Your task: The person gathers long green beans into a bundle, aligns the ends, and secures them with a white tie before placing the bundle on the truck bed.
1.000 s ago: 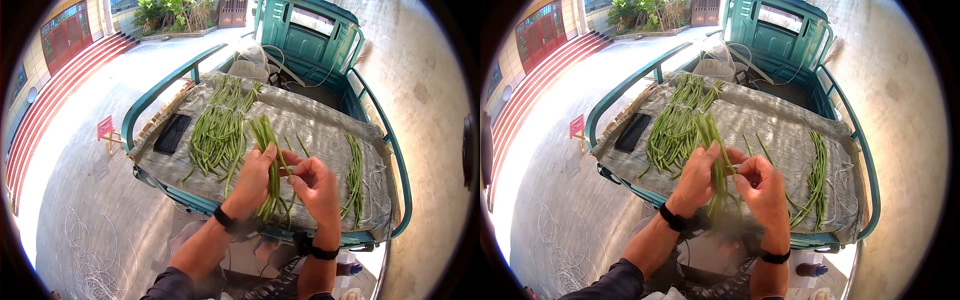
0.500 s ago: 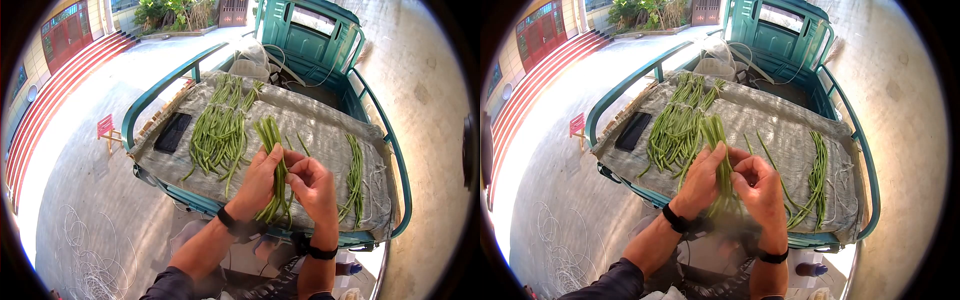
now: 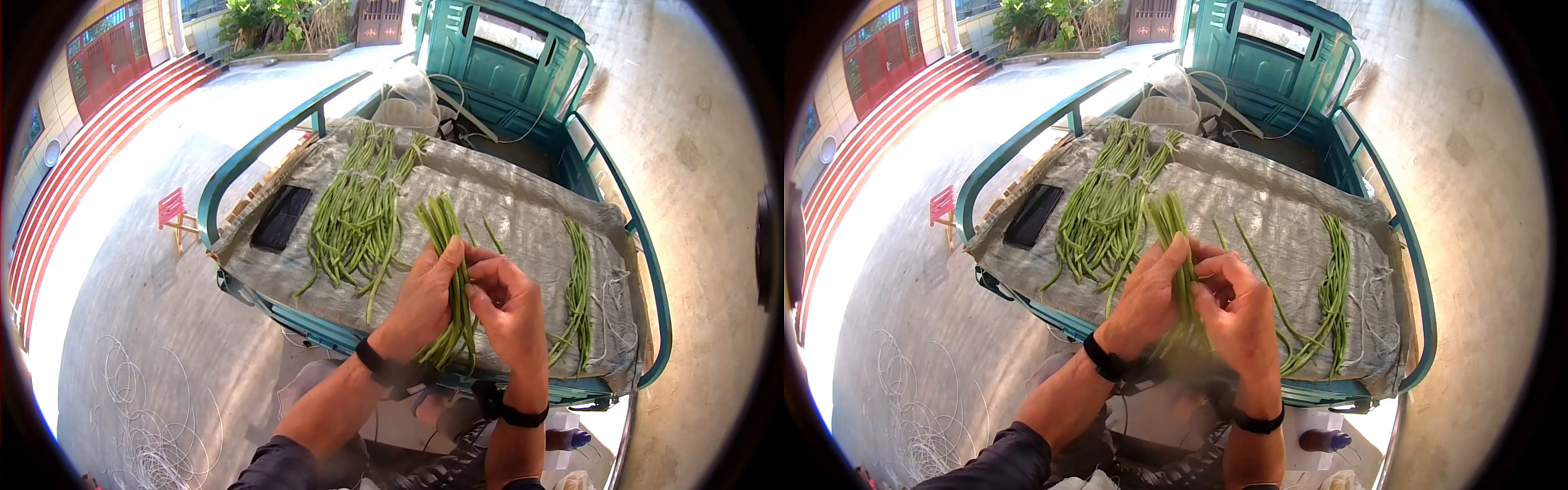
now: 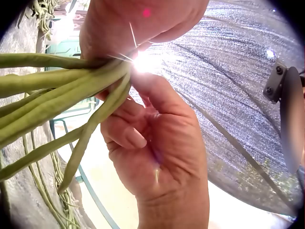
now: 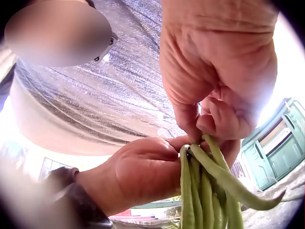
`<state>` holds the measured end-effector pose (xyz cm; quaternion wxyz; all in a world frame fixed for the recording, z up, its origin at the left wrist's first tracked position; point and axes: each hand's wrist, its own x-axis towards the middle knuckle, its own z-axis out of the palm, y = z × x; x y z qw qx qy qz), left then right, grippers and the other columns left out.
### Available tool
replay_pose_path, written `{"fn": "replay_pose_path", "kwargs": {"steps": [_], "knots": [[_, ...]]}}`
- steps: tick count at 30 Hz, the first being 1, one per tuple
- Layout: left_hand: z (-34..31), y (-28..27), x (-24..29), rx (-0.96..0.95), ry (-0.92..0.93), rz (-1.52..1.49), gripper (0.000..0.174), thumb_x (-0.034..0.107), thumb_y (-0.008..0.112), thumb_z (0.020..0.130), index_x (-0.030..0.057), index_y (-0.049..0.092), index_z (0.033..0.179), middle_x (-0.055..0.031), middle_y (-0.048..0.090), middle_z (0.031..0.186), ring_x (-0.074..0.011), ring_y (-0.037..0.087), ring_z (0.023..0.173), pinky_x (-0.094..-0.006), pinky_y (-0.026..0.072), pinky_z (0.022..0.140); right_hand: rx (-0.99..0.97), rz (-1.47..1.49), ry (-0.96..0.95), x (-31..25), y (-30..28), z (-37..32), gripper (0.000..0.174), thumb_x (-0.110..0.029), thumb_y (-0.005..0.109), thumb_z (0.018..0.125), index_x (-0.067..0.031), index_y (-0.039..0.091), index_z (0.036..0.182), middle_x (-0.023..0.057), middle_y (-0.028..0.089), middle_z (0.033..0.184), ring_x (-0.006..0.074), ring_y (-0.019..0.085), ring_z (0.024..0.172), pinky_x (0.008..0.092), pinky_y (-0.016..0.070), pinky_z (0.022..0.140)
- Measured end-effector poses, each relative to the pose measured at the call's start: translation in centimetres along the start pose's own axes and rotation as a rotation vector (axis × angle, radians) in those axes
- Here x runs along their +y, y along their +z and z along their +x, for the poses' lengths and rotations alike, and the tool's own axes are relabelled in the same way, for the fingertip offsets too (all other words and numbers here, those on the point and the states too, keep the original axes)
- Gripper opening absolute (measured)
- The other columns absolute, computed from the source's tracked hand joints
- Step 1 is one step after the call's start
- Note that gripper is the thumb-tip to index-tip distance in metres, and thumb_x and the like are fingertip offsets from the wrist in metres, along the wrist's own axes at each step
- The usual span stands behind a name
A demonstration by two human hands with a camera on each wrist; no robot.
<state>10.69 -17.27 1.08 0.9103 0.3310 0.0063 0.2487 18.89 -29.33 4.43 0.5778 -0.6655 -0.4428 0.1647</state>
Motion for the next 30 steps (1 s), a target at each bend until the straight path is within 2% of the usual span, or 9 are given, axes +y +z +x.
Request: {"fn": "replay_pose_path", "kwargs": {"steps": [2,5,10,13,17,20,23,25,30], "knots": [[0.0,0.1,0.0,-0.002,0.0,-0.055,0.03,0.032,0.046,0.116,0.0041,0.054,0.12,-0.0096,0.066,0.111,-0.0168,0.07,0.096,-0.0319,0.0634,0.083,-0.017,-0.028,0.003,-0.3,-0.1,-0.1,0.016,0.012,0.062,0.093,0.006,0.064,0.108,0.0096,0.069,0.132,0.0072,0.067,0.091,0.0232,0.0541,0.079],[0.0,0.0,-0.2,-0.027,0.008,0.029,0.051,0.036,0.04,0.117,-0.009,0.059,0.129,-0.018,0.069,0.125,-0.0224,0.069,0.106,-0.0362,0.0577,0.097,-0.009,-0.064,0.014,-0.7,0.0,-0.2,0.017,0.012,0.063,0.093,0.0056,0.064,0.108,0.0086,0.07,0.131,0.0069,0.066,0.09,0.023,0.0536,0.077],[0.1,0.1,-0.1,-0.038,0.002,0.087,0.051,0.035,0.041,0.117,-0.0101,0.06,0.129,-0.0204,0.07,0.125,-0.0217,0.07,0.107,-0.035,0.0577,0.097,0.015,-0.119,0.042,-1.0,0.1,-0.4,0.014,0.011,0.064,0.093,0.0056,0.065,0.106,0.0068,0.072,0.126,0.0053,0.064,0.086,0.0221,0.0511,0.072],[0.1,-0.1,-0.3,-0.019,0.009,0.096,0.05,0.035,0.041,0.117,-0.0103,0.062,0.124,-0.021,0.071,0.122,-0.0225,0.071,0.105,-0.0353,0.0586,0.095,0.09,-0.145,-0.04,-0.5,0.4,-0.4,0.014,0.003,0.072,0.088,0.0017,0.07,0.102,0.0059,0.071,0.083,0.0096,0.064,0.067,0.0263,0.0489,0.06],[0.0,-0.5,-0.3,0.076,0.008,0.09,0.05,0.036,0.042,0.116,-0.0085,0.064,0.114,-0.0225,0.072,0.12,-0.0247,0.072,0.103,-0.0362,0.06,0.093,0.061,-0.165,-0.055,-0.9,0.7,-0.5,0.019,0.001,0.073,0.087,0.0004,0.07,0.105,0.0088,0.072,0.082,0.0123,0.064,0.065,0.0285,0.0495,0.059],[0.6,-1.4,0.1,0.142,0.058,0.117,0.041,0.035,0.044,0.116,-0.0025,0.06,0.109,-0.0151,0.071,0.109,-0.0239,0.071,0.098,-0.0384,0.0607,0.087,-0.067,-0.228,-0.014,-1.5,0.1,-0.7,0.024,-0.002,0.075,0.086,-0.0012,0.07,0.109,0.011,0.072,0.084,0.014,0.065,0.065,0.0302,0.05,0.059],[0.5,-1.5,1.1,0.268,0.08,-0.041,0.029,0.029,0.049,0.115,0.0067,0.053,0.096,-0.0083,0.063,0.093,-0.0218,0.067,0.083,-0.0383,0.0593,0.075,-0.216,-0.284,0.034,-2.0,-0.8,-1.1,0.03,-0.005,0.076,0.084,-0.0027,0.068,0.113,0.012,0.072,0.084,0.0152,0.065,0.065,0.0308,0.0502,0.06],[0.6,-1.6,2.0,0.29,0.096,-0.071,0.027,0.031,0.051,0.114,0.0083,0.051,0.099,-0.0028,0.055,0.087,-0.0162,0.058,0.076,-0.0342,0.0529,0.072,-0.302,-0.292,-0.013,-1.3,-1.3,-1.1,0.034,-0.006,0.077,0.083,-0.0033,0.068,0.116,0.012,0.071,0.083,0.0159,0.065,0.065,0.0304,0.0502,0.06],[0.9,-2.8,3.5,0.258,0.165,-0.139,0.024,0.03,0.053,0.114,0.0084,0.049,0.104,0.0015,0.046,0.086,-0.0109,0.047,0.074,-0.0297,0.0458,0.067,-0.48,-0.157,0.167,-1.0,-4.7,-1.1,0.027,-0.006,0.076,0.088,-0.0016,0.068,0.114,0.0092,0.071,0.082,0.014,0.065,0.068,0.0307,0.0517,0.062]]}}
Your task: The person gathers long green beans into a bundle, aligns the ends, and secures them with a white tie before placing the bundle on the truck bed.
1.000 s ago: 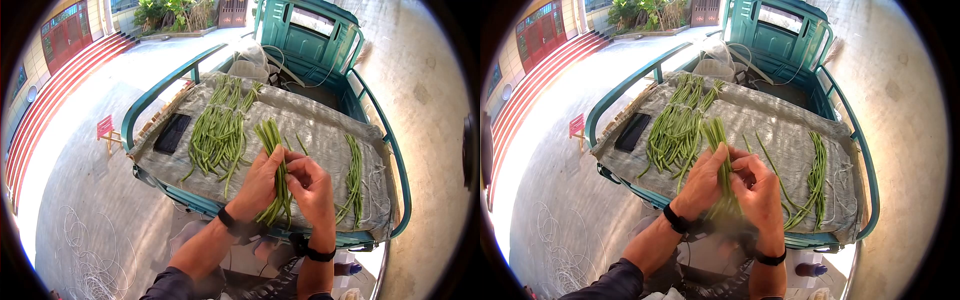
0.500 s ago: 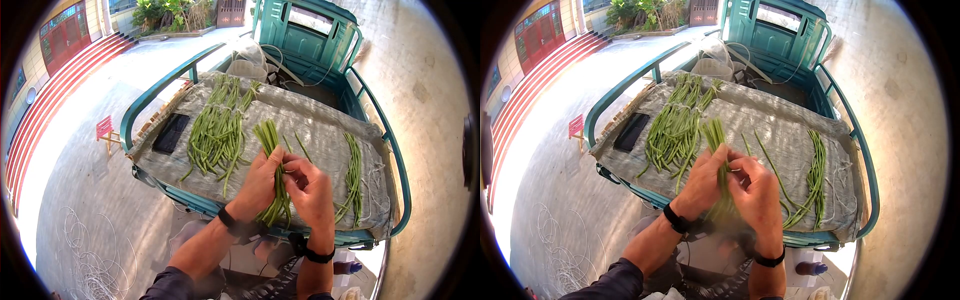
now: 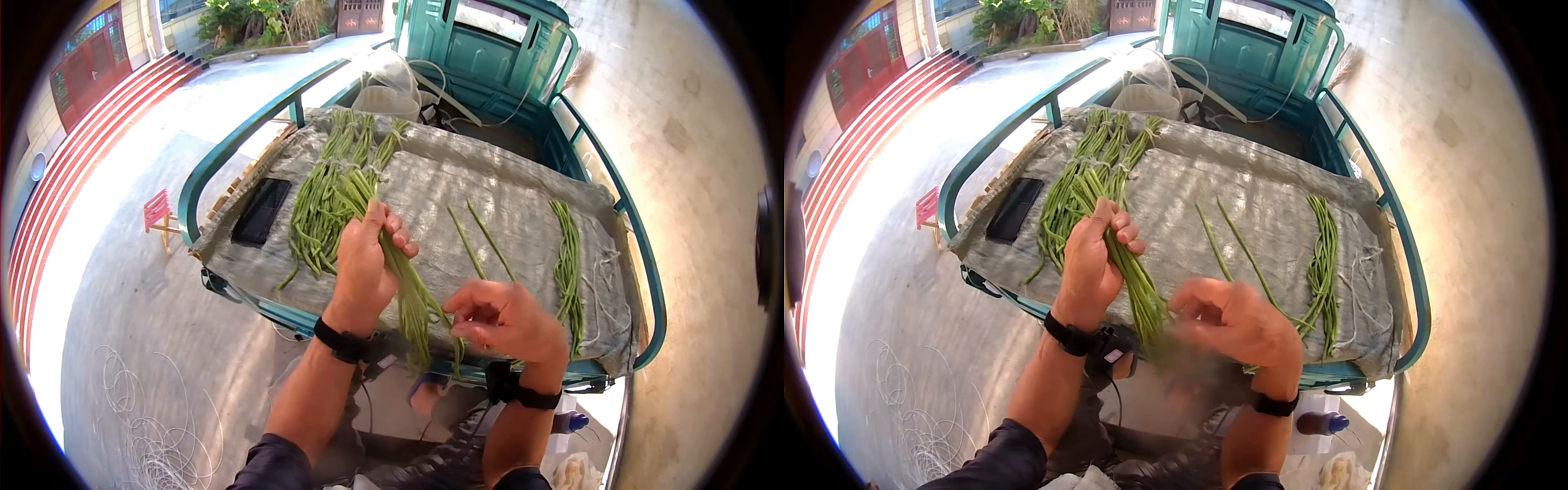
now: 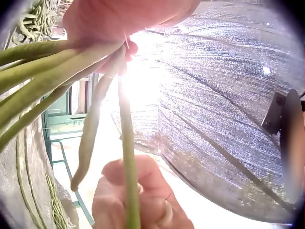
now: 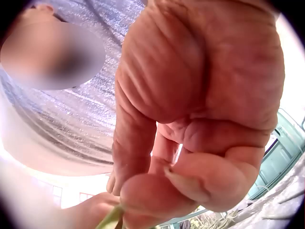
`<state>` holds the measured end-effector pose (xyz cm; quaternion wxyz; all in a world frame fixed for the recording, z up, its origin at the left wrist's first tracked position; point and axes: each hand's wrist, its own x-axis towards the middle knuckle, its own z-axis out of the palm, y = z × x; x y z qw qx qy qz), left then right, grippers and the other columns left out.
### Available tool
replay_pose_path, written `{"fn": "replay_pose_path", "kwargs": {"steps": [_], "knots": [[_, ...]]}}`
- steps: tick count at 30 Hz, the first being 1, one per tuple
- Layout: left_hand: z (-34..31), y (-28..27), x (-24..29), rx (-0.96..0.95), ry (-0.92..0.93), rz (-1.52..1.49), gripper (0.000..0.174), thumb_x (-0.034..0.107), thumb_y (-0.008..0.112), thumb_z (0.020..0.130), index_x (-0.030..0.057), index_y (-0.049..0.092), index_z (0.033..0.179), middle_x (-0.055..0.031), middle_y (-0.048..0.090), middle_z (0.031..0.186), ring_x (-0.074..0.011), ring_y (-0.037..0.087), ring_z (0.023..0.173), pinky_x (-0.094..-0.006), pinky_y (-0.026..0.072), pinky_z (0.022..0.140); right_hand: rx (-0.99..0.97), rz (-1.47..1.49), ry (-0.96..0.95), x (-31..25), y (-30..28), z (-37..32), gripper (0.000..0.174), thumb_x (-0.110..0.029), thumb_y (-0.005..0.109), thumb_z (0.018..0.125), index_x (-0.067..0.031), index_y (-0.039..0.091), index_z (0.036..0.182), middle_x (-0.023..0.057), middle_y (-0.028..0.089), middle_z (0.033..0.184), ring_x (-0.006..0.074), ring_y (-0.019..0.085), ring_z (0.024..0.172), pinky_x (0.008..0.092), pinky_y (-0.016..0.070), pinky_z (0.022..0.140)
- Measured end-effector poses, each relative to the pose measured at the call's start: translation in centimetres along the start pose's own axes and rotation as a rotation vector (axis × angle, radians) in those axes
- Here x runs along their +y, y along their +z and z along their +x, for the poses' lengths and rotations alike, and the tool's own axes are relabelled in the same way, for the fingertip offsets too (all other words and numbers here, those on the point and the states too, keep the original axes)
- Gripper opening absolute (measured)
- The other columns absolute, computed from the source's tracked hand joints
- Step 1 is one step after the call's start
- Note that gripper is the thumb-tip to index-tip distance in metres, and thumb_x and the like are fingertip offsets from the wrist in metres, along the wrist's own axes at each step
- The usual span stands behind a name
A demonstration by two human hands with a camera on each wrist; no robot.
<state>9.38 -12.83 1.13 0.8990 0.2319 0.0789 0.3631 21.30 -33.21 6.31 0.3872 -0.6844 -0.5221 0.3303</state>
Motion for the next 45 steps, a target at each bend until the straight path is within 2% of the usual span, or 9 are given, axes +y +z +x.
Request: {"fn": "replay_pose_path", "kwargs": {"steps": [1,7,10,18,24,30,36,42,45], "knots": [[0.1,-0.2,0.3,0.011,0.008,0.0,0.024,0.03,0.053,0.114,0.0085,0.049,0.104,0.0017,0.046,0.086,-0.0109,0.047,0.074,-0.0297,0.0459,0.067,-0.012,0.075,0.038,0.5,-0.6,-0.3,0.025,-0.006,0.075,0.09,-0.0012,0.069,0.114,0.0085,0.071,0.082,0.0135,0.065,0.068,0.0308,0.0521,0.063],[0.4,-0.9,0.9,-0.018,-0.025,-0.082,0.023,0.029,0.054,0.113,0.0095,0.051,0.103,0.0016,0.044,0.085,-0.0112,0.047,0.074,-0.0296,0.0463,0.067,0.803,-0.162,0.085,6.8,-3.1,1.2,0.015,-0.006,0.073,0.093,-0.0005,0.07,0.107,0.008,0.071,0.081,0.0134,0.067,0.07,0.0309,0.0538,0.066],[0.3,-0.7,0.7,-0.033,-0.053,-0.095,0.023,0.03,0.055,0.113,0.0093,0.051,0.105,0.0014,0.045,0.085,-0.0113,0.047,0.075,-0.0297,0.0461,0.067,0.896,-0.275,0.062,9.4,-3.2,2.2,0.013,-0.007,0.073,0.092,-0.0003,0.07,0.103,0.011,0.072,0.081,0.018,0.069,0.072,0.0337,0.0547,0.068],[-0.1,-0.1,-0.4,-0.071,-0.102,-0.048,0.023,0.031,0.053,0.114,0.009,0.052,0.107,0.0009,0.047,0.086,-0.0118,0.047,0.075,-0.0306,0.045,0.067,0.67,-0.521,0.144,12.5,0.2,6.1,0.021,-0.012,0.082,0.084,-0.0005,0.066,0.091,0.0185,0.068,0.093,0.039,0.067,0.091,0.0515,0.0526,0.081],[-0.7,0.6,-0.9,-0.038,-0.154,-0.01,0.022,0.029,0.054,0.113,0.0084,0.053,0.107,0.001,0.046,0.084,-0.0134,0.049,0.074,-0.0314,0.0448,0.066,0.702,-0.633,0.122,14.0,0.6,7.2,0.019,-0.011,0.081,0.08,0.0008,0.067,0.084,0.0195,0.071,0.081,0.0398,0.069,0.076,0.0474,0.054,0.071],[-1.0,1.0,-0.7,-0.005,-0.178,0.022,0.023,0.03,0.055,0.113,0.0073,0.053,0.108,0.0009,0.046,0.084,-0.013,0.049,0.074,-0.0314,0.0449,0.065,0.651,-0.368,0.175,11.2,0.5,6.3,0.013,-0.012,0.075,0.081,-0.0009,0.067,0.085,0.0179,0.07,0.086,0.0319,0.069,0.076,0.0416,0.0549,0.073],[-1.1,1.0,-0.6,-0.028,-0.179,0.038,0.024,0.032,0.053,0.113,0.0088,0.053,0.109,0.0016,0.045,0.084,-0.0122,0.048,0.073,-0.0304,0.0437,0.064,0.61,0.009,0.111,9.5,0.6,6.2,0.015,-0.005,0.07,0.083,0.0024,0.067,0.096,0.0068,0.072,0.084,0.0109,0.062,0.074,0.0296,0.0511,0.069],[-1.1,0.9,-1.0,-0.02,-0.201,0.057,0.025,0.035,0.053,0.113,0.01,0.052,0.108,0.0016,0.046,0.083,-0.0114,0.047,0.071,-0.0299,0.0419,0.062,0.539,0.189,0.18,6.8,1.4,6.0,0.028,0.0,0.064,0.088,-0.0002,0.062,0.115,0.0067,0.072,0.09,0.0087,0.06,0.075,0.0267,0.0474,0.066],[-1.1,1.0,-1.1,-0.008,-0.206,0.068,0.026,0.037,0.052,0.113,0.0106,0.052,0.109,0.0016,0.046,0.083,-0.0113,0.046,0.07,-0.0297,0.0412,0.061,0.547,0.364,0.065,6.8,1.6,6.4,0.032,0.002,0.061,0.09,-0.0017,0.06,0.122,0.0071,0.072,0.096,0.0059,0.056,0.072,0.0238,0.0438,0.061]]}}
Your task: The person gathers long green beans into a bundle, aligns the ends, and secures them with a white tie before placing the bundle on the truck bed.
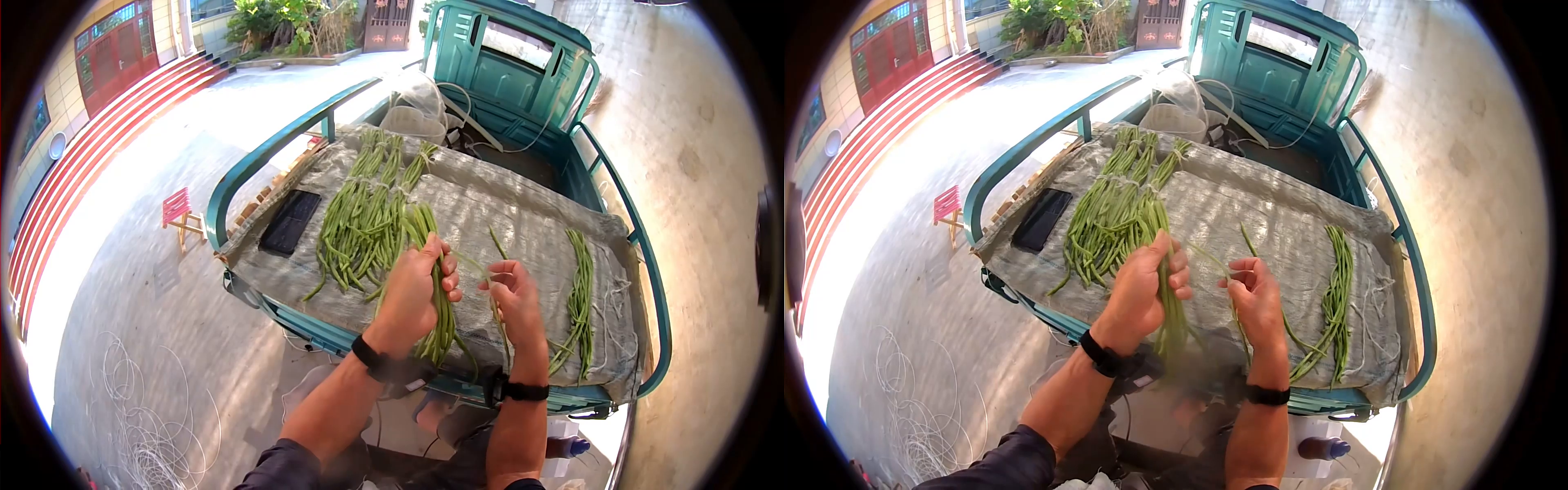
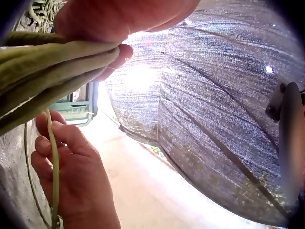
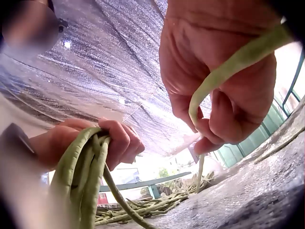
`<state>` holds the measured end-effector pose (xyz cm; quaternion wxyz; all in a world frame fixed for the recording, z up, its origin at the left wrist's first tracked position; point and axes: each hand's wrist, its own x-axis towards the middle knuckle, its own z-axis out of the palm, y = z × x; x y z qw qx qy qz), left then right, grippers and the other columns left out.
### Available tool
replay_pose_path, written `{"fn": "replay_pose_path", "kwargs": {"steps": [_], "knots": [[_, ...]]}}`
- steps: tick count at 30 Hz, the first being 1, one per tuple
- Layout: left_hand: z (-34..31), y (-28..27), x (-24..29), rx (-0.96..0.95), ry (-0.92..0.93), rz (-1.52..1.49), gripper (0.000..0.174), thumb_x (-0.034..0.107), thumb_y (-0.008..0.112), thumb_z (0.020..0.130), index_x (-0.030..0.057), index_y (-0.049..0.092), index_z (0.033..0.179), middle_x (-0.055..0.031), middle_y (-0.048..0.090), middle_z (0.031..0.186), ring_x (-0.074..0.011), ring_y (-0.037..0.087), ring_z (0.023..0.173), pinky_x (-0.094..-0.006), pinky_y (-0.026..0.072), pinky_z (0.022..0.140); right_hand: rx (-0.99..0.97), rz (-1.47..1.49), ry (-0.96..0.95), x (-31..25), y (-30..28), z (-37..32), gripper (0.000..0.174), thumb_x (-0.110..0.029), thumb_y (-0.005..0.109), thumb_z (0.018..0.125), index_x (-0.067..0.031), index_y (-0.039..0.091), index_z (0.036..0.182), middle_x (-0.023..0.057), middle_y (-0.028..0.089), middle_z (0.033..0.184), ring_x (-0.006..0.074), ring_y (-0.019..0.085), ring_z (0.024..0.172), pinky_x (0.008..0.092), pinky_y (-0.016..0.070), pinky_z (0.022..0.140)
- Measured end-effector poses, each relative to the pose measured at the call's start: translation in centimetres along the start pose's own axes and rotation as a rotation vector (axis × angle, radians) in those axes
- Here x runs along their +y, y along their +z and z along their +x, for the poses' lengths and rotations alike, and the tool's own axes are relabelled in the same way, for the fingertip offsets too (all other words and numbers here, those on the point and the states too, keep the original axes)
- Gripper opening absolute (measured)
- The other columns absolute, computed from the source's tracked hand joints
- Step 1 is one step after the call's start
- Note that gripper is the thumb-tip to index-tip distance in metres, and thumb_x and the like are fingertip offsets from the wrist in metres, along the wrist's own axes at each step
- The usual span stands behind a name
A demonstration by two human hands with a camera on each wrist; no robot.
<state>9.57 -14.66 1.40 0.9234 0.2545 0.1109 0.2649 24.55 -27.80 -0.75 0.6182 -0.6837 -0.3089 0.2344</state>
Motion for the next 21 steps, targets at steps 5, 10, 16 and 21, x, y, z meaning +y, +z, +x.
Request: {"fn": "replay_pose_path", "kwargs": {"steps": [5,10,16,21], "knots": [[0.3,-0.4,-0.6,0.017,-0.046,0.001,0.03,0.04,0.05,0.114,0.0109,0.051,0.108,0.0013,0.047,0.081,-0.0114,0.046,0.068,-0.0288,0.0395,0.06,0.044,0.081,-0.102,-3.7,0.8,-1.7,0.032,0.006,0.056,0.093,-0.0027,0.06,0.123,0.0074,0.07,0.107,0.0023,0.052,0.07,0.0196,0.0391,0.056],[0.2,0.1,-1.0,0.045,-0.073,0.035,0.034,0.044,0.049,0.113,0.0103,0.05,0.107,0.001,0.047,0.079,-0.0114,0.044,0.065,-0.0288,0.0387,0.059,-0.009,0.092,-0.319,-5.7,1.3,-3.3,0.032,0.012,0.055,0.091,-0.0013,0.061,0.118,0.0056,0.067,0.108,0.0009,0.05,0.071,0.0188,0.038,0.055],[-0.3,1.0,-1.3,0.083,-0.025,0.088,0.047,0.056,0.047,0.111,0.0094,0.051,0.106,0.0007,0.047,0.078,-0.0103,0.044,0.061,-0.0281,0.0383,0.055,-0.137,-0.039,-0.368,-7.1,2.3,-5.1,0.03,0.011,0.058,0.09,-0.0005,0.06,0.118,0.0061,0.066,0.109,0.0032,0.052,0.075,0.0189,0.0395,0.06],[-0.5,1.5,-1.7,0.105,0.061,0.11,0.06,0.068,0.043,0.108,0.0088,0.053,0.102,0.0005,0.048,0.074,-0.009,0.044,0.057,-0.026,0.0365,0.048,-0.213,-0.048,-0.346,-7.0,3.1,-5.4,0.03,0.012,0.058,0.088,-0.0009,0.064,0.115,0.002,0.07,0.101,0.0028,0.057,0.073,0.0176,0.0487,0.062]]}}
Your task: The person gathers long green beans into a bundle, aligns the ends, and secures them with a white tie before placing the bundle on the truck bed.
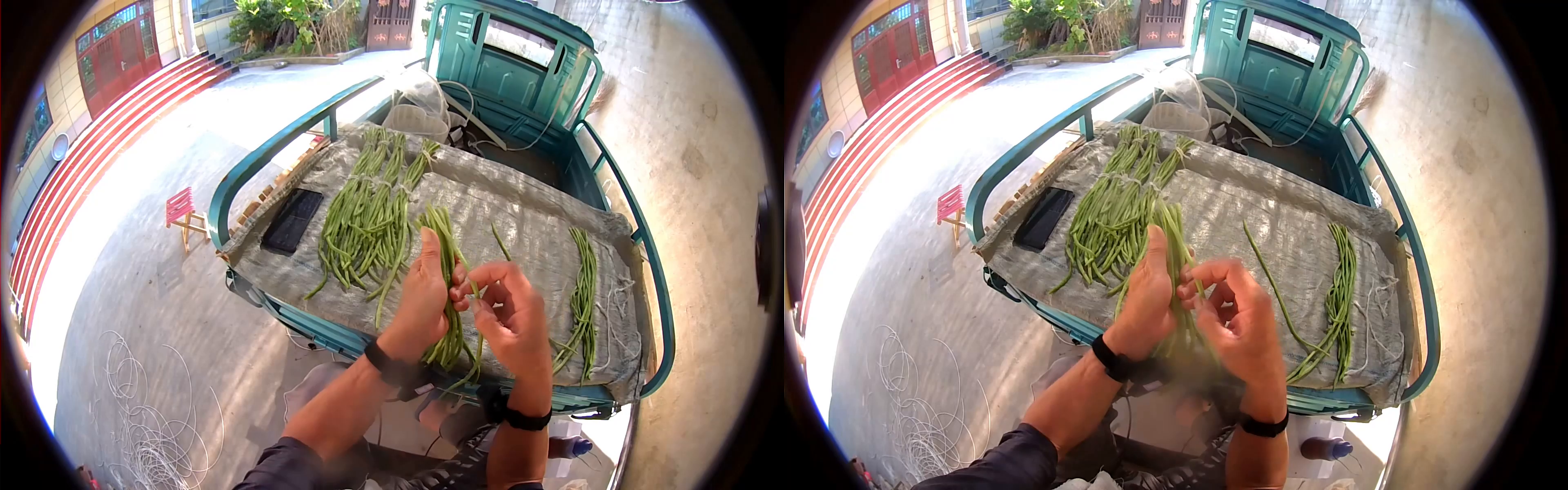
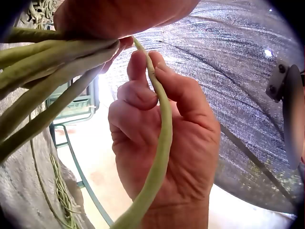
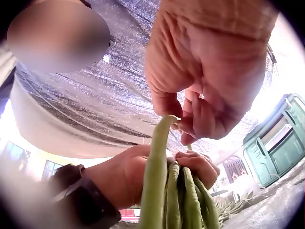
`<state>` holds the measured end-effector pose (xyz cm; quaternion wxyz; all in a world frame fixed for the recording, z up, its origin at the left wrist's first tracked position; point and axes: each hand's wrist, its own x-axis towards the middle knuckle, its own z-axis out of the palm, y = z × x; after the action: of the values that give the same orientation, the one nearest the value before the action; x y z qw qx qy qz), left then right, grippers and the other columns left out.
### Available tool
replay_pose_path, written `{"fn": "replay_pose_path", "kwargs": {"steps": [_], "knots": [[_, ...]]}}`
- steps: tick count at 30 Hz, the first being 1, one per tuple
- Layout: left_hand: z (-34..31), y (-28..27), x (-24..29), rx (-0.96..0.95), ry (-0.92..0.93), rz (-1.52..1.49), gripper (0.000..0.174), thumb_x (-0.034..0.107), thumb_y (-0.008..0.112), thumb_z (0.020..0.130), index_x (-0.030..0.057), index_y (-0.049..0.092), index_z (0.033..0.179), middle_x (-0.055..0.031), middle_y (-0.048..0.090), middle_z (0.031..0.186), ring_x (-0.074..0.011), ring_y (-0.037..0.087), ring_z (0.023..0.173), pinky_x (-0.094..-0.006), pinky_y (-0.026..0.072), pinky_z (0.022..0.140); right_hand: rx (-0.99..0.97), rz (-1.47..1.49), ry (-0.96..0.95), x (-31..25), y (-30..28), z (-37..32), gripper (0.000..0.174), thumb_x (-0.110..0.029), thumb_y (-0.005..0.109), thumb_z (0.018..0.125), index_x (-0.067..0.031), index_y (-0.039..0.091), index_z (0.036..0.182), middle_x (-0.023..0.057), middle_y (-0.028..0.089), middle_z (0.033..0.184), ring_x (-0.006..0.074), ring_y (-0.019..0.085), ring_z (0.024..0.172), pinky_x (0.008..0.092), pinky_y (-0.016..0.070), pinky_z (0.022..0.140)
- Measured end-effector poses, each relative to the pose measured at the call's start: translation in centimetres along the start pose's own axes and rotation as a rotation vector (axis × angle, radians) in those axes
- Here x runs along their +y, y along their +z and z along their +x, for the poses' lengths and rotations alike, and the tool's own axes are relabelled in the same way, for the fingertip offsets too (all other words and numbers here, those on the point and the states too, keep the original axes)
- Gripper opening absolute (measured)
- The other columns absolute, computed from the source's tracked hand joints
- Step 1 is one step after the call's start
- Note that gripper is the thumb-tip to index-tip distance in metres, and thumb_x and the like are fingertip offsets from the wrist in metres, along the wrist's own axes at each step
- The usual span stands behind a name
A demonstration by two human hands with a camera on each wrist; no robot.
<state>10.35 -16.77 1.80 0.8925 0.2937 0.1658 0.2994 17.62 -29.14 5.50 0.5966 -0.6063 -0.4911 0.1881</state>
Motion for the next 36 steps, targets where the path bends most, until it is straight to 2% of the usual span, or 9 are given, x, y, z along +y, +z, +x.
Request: {"fn": "replay_pose_path", "kwargs": {"steps": [3,6,9,12,18,21,30,36], "knots": [[-0.4,0.5,0.3,0.087,-0.041,0.003,0.067,0.073,0.041,0.105,0.0075,0.055,0.104,0.0006,0.048,0.073,-0.0087,0.044,0.056,-0.0253,0.0359,0.048,-0.005,-0.072,-0.001,-0.4,0.0,-0.1,0.027,0.01,0.061,0.089,-0.001,0.066,0.113,0.0018,0.07,0.099,0.0029,0.057,0.071,0.0192,0.048,0.061],[-0.1,0.5,0.2,0.108,-0.006,-0.007,0.071,0.075,0.042,0.104,0.0062,0.057,0.106,0.0005,0.049,0.074,-0.0084,0.043,0.056,-0.0254,0.0354,0.047,-0.105,-0.195,0.039,-0.4,-0.5,-0.2,0.027,0.011,0.059,0.091,0.0013,0.062,0.116,0.003,0.069,0.1,0.0027,0.062,0.082,0.0177,0.0456,0.065],[0.0,0.0,0.0,0.061,0.017,0.02,0.066,0.069,0.039,0.108,0.0061,0.059,0.114,-0.0021,0.054,0.087,-0.0107,0.05,0.068,-0.0242,0.0428,0.057,-0.164,-0.235,0.048,-0.8,-0.5,-0.4,0.026,0.009,0.062,0.091,0.0015,0.062,0.116,0.0015,0.067,0.097,0.0018,0.06,0.078,0.0185,0.0443,0.061],[-0.4,0.0,0.4,0.008,0.03,0.105,0.061,0.067,0.041,0.109,0.0075,0.057,0.111,-0.0006,0.053,0.085,-0.0093,0.05,0.067,-0.0244,0.0438,0.058,-0.155,-0.283,0.032,-1.3,0.0,-0.6,0.025,0.008,0.064,0.091,0.001,0.062,0.115,0.0003,0.064,0.093,0.0025,0.058,0.074,0.0199,0.0444,0.06],[0.7,-0.6,-0.3,-0.042,0.103,0.167,0.033,0.042,0.055,0.112,0.01,0.054,0.104,0.0034,0.051,0.08,-0.0061,0.047,0.065,-0.0236,0.0422,0.057,-0.158,-0.258,0.009,-0.6,0.2,-0.7,0.027,0.008,0.066,0.09,0.0003,0.059,0.115,0.0001,0.062,0.09,0.0043,0.057,0.072,0.0217,0.044,0.059],[0.6,-0.6,-0.4,-0.053,0.13,0.166,0.025,0.033,0.056,0.112,0.0104,0.054,0.103,0.0034,0.051,0.08,-0.0052,0.047,0.065,-0.0235,0.041,0.055,-0.16,-0.275,0.019,-1.0,0.4,-0.8,0.027,0.009,0.067,0.089,-0.0004,0.056,0.112,0.001,0.061,0.089,0.005,0.058,0.072,0.0222,0.0439,0.059],[0.2,-0.3,-0.5,-0.047,0.178,0.244,0.025,0.032,0.05,0.115,0.0103,0.053,0.103,0.0054,0.046,0.083,-0.005,0.043,0.076,-0.0219,0.0397,0.066,-0.172,-0.256,0.02,-0.6,0.0,-0.9,0.028,0.011,0.069,0.088,-0.0009,0.053,0.108,0.0028,0.061,0.09,0.0071,0.059,0.075,0.0242,0.0465,0.064],[0.3,-0.2,-0.6,-0.081,0.25,0.277,0.026,0.033,0.049,0.115,0.0099,0.053,0.104,0.005,0.046,0.084,-0.0056,0.043,0.078,-0.0225,0.0394,0.069,-0.175,-0.223,0.068,-1.0,0.0,-0.8,0.03,0.013,0.071,0.087,0.0004,0.053,0.108,0.0037,0.061,0.091,0.0081,0.059,0.078,0.025,0.0483,0.067]]}}
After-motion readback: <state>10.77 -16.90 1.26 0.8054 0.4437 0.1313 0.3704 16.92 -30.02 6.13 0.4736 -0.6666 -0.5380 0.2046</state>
